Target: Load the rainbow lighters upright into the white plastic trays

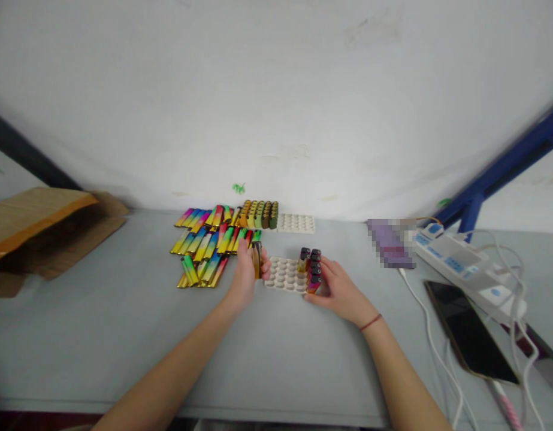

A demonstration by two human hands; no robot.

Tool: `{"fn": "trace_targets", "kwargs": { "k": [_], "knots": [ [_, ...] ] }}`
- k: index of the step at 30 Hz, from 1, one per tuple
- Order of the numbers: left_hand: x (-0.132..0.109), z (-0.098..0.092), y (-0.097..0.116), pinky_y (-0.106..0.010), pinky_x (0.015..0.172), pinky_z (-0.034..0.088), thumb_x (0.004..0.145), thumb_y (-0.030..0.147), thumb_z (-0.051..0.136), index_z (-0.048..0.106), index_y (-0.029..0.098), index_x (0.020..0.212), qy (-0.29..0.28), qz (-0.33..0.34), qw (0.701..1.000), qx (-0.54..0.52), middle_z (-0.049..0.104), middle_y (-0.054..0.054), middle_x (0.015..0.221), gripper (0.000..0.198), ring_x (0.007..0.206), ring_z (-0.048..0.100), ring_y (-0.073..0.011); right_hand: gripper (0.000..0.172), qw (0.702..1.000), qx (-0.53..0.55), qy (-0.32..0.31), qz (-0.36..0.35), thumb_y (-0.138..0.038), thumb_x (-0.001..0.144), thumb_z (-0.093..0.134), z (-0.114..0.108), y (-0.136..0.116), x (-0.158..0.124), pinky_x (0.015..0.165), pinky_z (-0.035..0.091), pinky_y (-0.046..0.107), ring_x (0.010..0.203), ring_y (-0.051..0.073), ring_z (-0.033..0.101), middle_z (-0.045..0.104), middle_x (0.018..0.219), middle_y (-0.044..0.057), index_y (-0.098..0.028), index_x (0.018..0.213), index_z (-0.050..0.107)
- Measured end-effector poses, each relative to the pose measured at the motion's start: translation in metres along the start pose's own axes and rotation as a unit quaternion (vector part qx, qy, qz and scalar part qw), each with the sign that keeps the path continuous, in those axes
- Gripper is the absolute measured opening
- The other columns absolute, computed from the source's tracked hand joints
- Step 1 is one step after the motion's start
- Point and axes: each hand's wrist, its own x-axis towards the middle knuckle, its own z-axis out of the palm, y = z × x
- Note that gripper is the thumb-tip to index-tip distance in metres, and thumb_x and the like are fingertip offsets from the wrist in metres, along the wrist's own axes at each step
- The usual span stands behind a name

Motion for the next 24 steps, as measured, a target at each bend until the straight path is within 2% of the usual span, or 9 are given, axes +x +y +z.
{"fn": "trace_targets", "kwargs": {
  "k": [4, 7, 11, 17, 24],
  "knots": [
    [-0.0004, -0.0013, -0.0011, -0.019, 0.039, 0.02, 0.08, 0.08, 0.041, 0.045, 0.02, 0.062, 0.034, 0.001, 0.999, -0.022, 0.031, 0.008, 0.043, 0.063, 0.036, 0.027, -0.006, 0.068, 1.0, 0.006, -0.002, 0.002, -0.052, 0.083, 0.07, -0.0014, -0.0014, 0.0011, 0.109, 0.044, 0.053, 0.126, 0.035, 0.055, 0.056, 0.141, 0.018, -0.019, 0.139, 0.051],
    [0.0002, -0.0015, -0.0013, -0.019, 0.04, 0.023, 0.082, 0.073, 0.046, 0.046, 0.02, 0.06, 0.046, 0.017, 0.998, -0.026, 0.031, 0.008, 0.042, 0.057, 0.037, 0.029, -0.0065, 0.068, 1.0, 0.008, -0.001, 0.003, -0.052, 0.083, 0.07, -0.0012, -0.0013, 0.001, 0.108, 0.045, 0.053, 0.125, 0.034, 0.056, 0.057, 0.14, 0.017, -0.02, 0.14, 0.052],
    [-0.001, -0.0011, -0.0021, -0.02, 0.043, 0.029, 0.084, 0.067, 0.042, 0.045, 0.02, 0.056, 0.023, 0.03, 0.999, -0.037, 0.033, 0.006, 0.043, 0.055, 0.039, 0.033, -0.0077, 0.07, 1.0, 0.01, 0.004, 0.005, -0.053, 0.082, 0.071, 0.0, 0.0001, 0.0003, 0.109, 0.044, 0.054, 0.127, 0.035, 0.055, 0.056, 0.141, 0.017, -0.021, 0.141, 0.051],
    [-0.0031, -0.002, -0.0006, -0.02, 0.038, 0.014, 0.086, 0.06, 0.037, 0.032, 0.022, 0.048, 0.02, -0.006, 0.999, -0.049, 0.019, 0.008, 0.041, 0.054, 0.035, 0.016, -0.0061, 0.067, 1.0, 0.011, 0.001, 0.005, -0.053, 0.083, 0.07, 0.0008, 0.0007, -0.0004, 0.108, 0.045, 0.054, 0.125, 0.035, 0.055, 0.056, 0.14, 0.017, -0.019, 0.138, 0.053],
    [-0.0051, -0.0023, 0.0069, -0.019, 0.037, 0.012, 0.088, 0.051, 0.036, 0.029, 0.022, 0.047, 0.009, -0.019, 0.998, -0.062, 0.02, 0.006, 0.04, 0.051, 0.036, 0.014, -0.0058, 0.065, 1.0, 0.008, 0.0, 0.005, -0.053, 0.083, 0.069, -0.0004, -0.0002, -0.0005, 0.108, 0.045, 0.053, 0.124, 0.034, 0.056, 0.057, 0.138, 0.016, -0.02, 0.138, 0.053]
  ]
}}
